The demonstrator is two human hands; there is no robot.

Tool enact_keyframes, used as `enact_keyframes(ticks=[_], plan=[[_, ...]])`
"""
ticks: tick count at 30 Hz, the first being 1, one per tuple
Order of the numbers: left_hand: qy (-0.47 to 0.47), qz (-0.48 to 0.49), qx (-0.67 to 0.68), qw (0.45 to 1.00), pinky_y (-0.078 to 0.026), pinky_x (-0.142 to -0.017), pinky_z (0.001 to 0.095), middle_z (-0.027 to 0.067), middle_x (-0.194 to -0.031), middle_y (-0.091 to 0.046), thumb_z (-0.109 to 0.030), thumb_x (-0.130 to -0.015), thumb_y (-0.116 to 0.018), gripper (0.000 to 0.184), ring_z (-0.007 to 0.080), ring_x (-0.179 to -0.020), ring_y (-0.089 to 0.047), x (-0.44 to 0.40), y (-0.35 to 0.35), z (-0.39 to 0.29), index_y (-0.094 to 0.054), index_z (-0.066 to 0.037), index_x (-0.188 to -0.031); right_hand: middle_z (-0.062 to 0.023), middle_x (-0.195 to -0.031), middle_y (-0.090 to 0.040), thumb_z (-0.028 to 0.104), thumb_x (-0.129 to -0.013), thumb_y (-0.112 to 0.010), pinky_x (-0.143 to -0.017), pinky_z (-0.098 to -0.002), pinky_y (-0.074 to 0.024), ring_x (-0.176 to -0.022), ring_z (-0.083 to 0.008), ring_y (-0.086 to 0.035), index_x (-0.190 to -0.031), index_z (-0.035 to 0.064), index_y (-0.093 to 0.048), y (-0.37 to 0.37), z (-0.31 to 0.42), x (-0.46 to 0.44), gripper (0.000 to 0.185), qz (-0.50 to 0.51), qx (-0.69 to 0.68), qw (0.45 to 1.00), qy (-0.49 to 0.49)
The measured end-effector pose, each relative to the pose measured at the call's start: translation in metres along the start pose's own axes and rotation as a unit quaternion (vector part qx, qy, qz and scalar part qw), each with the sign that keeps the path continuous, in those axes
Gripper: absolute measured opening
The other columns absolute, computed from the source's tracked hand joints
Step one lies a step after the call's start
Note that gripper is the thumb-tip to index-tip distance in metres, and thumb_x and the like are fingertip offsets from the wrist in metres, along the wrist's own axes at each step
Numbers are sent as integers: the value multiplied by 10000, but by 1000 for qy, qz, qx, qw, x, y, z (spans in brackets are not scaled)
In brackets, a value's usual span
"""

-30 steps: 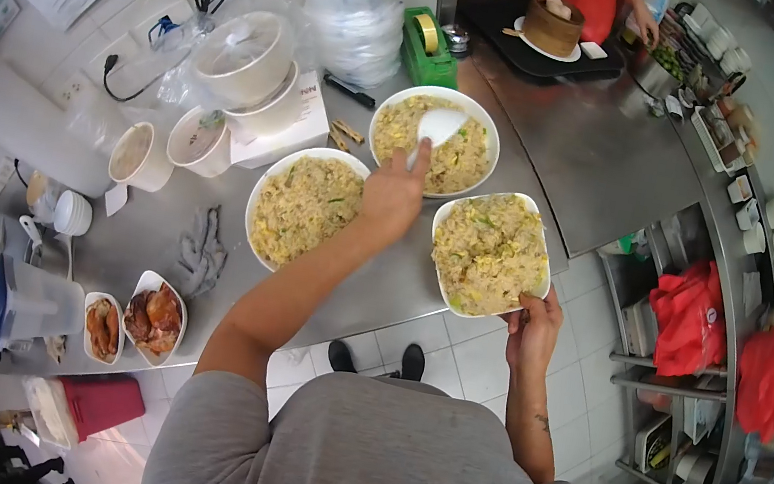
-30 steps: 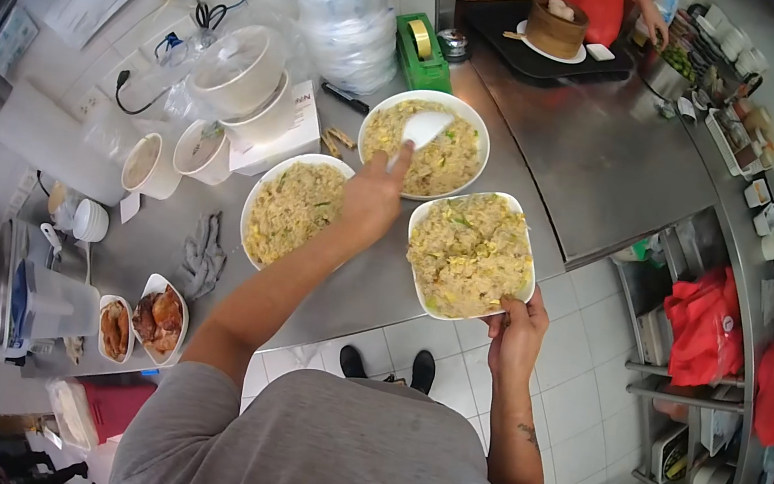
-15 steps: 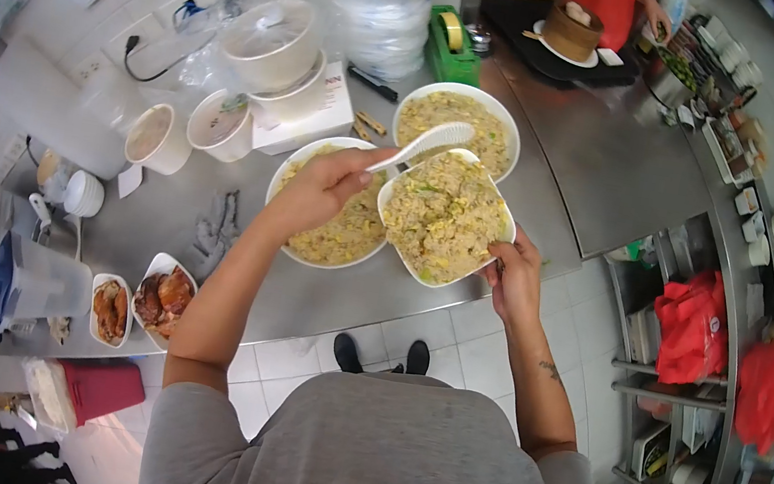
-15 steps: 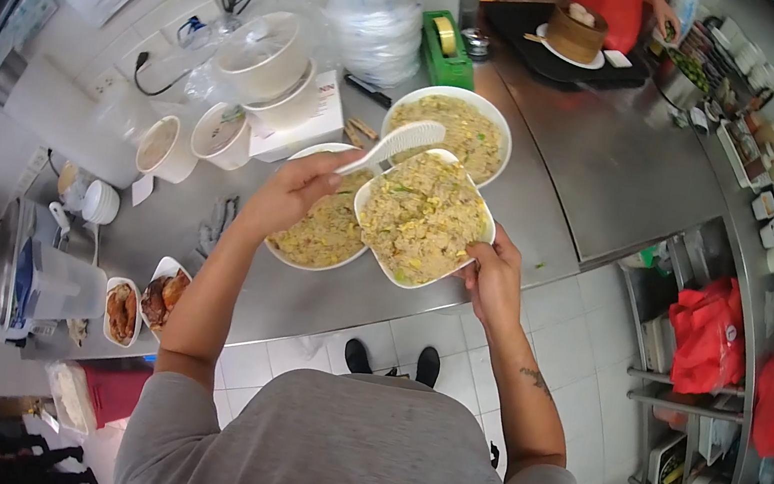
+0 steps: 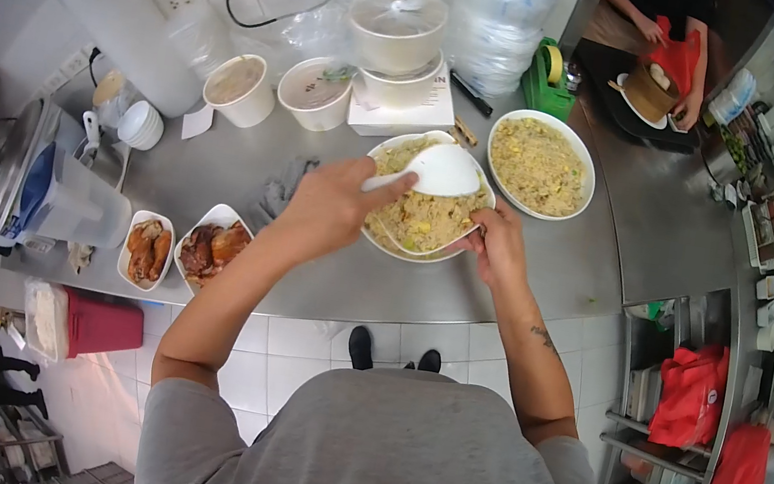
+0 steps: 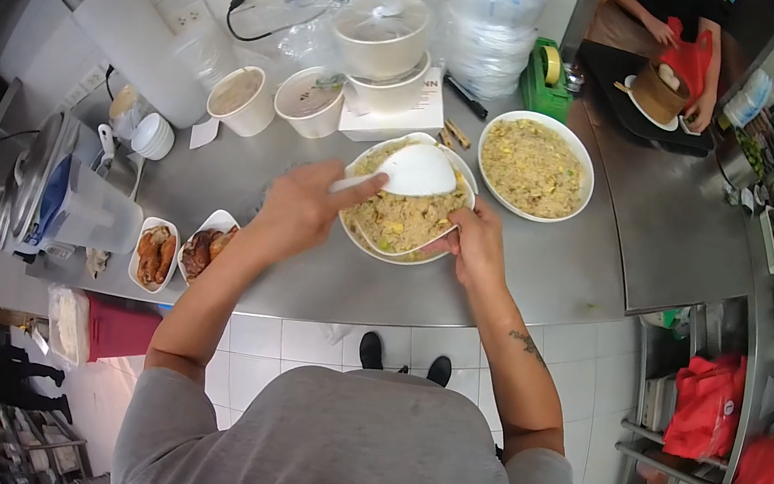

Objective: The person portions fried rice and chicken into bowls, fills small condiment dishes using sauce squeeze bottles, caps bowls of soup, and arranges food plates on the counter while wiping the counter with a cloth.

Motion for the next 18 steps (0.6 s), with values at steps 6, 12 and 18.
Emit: enact_keyframes(ticks=[6, 12, 18], plan=[[70, -14, -73, 995, -454, -599, 366, 86, -779, -485, 35, -642, -565, 698, 258, -713, -526, 29, -8, 25, -530, -259, -1273, -139, -713, -542, -25, -764, -403, -497, -393, -594, -358, -88, -373, -1014, -152, -472, -6, -3, -9, 288, -12, -17, 1000, -6], [38, -92, 9, 995, -460, -616, 356, 90, -842, -510, 49, -637, -565, 713, 261, -719, -519, 44, -40, 8, -535, -272, -1274, -157, -737, -543, -18, -772, -396, -515, -415, -595, -373, -92, -379, -1018, -172, -465, 3, -9, -11, 298, -50, -46, 998, 3], [86, -48, 68, 993, -460, -618, 352, 77, -833, -507, 50, -665, -564, 687, 254, -717, -535, 20, -45, -9, -526, -248, -1283, -171, -806, -566, -23, -768, -389, -517, -383, -595, -388, -93, -396, -1057, -158, -469, 2, -15, -6, 330, -47, -61, 997, 28]])
Point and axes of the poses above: each hand's wrist, its own x-axis away from the middle knuckle, its own y-axis out of the back of the hand, z = x × y, the point moved 5 cm from there along -x, towards the middle knuckle
